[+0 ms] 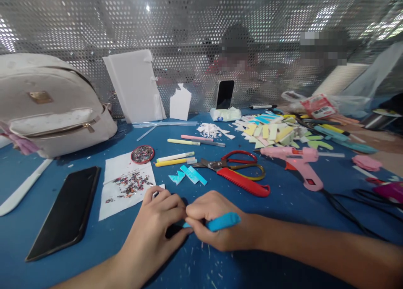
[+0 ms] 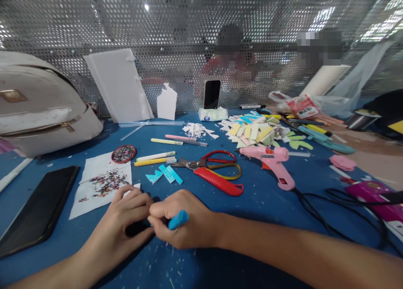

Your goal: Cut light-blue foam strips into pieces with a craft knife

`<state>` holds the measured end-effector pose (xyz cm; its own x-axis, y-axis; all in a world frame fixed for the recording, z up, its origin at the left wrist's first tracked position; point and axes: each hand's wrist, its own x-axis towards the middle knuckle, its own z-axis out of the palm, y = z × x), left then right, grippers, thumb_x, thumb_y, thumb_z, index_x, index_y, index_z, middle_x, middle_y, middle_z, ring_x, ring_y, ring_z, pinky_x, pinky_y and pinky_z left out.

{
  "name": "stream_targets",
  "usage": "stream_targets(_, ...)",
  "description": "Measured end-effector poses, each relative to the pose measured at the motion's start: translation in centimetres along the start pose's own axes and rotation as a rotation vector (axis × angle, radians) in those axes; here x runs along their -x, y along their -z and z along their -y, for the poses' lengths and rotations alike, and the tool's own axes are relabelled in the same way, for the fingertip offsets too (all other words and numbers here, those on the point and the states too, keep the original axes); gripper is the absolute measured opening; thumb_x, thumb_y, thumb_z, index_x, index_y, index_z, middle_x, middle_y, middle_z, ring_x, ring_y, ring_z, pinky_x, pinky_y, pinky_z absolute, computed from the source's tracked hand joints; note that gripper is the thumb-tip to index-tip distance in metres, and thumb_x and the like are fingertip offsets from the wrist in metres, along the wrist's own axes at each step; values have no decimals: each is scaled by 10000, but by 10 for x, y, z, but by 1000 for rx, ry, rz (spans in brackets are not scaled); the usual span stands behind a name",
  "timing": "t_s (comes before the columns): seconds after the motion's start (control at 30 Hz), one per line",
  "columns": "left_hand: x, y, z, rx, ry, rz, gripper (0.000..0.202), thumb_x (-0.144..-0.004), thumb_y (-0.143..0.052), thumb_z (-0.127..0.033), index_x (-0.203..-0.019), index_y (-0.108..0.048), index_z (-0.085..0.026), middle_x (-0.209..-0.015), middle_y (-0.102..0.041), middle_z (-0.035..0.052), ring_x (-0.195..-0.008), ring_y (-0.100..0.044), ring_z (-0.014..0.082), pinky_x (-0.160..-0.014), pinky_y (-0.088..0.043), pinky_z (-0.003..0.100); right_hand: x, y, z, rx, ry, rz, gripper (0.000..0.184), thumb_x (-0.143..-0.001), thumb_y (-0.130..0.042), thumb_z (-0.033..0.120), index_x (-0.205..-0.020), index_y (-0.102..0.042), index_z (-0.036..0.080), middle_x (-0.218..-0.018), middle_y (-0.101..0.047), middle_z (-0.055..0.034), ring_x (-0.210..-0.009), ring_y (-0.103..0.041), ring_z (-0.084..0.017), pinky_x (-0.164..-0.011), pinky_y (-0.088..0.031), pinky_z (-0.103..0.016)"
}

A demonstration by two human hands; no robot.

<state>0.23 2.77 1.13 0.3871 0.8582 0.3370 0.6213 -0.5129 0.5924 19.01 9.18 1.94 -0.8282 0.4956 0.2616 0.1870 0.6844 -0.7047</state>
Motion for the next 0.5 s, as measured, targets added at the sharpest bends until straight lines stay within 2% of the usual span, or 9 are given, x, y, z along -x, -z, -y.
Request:
stream_targets(0.1, 0, 0, -1, 0, 3, -2, 117, -903, -654, -150, -861, -636, -259, -819, -588, -56, -780, -504, 150, -899, -275, 361, 0, -1, 0, 32, -38, -59, 329, -911, -437, 179, -634, -262, 212, -542, -296, 68, -478, -320, -83, -492, -236, -238)
stream_targets(0.23, -1, 0, -1, -6, 4, 9, 157, -921, -620, -146, -789, -596, -228, -802, -575, -55, -759, -505, 143, -901, -284, 359, 0, -1, 1, 24, 35, 1, 345, -887, -457, 161, -630, -232, 210, -542, -301, 65, -497, -333, -82, -503, -232, -238)
stream_targets(0.37, 0, 1, -1, -15, 13, 3, 117, -901, -646, -156, -845, -641, -258, -812, -591, -54, -773, -510, 153, -896, -292, 361, 1, 0, 1, 38, -45, -49, 326, -918, -429, 182, -638, -265, 214, -542, -285, 70, -481, -313, -82, -492, -230, -240)
stream_targets(0.5, 1, 1, 0, -12, 15, 6, 133, -911, -619, -158, -820, -646, -251, -800, -588, -44, -762, -503, 152, -903, -298, 369, 0, 1, 0, 11, -15, -15, 340, -902, -451, 170, -630, -250, 211, -547, -299, 68, -490, -321, -78, -500, -240, -237)
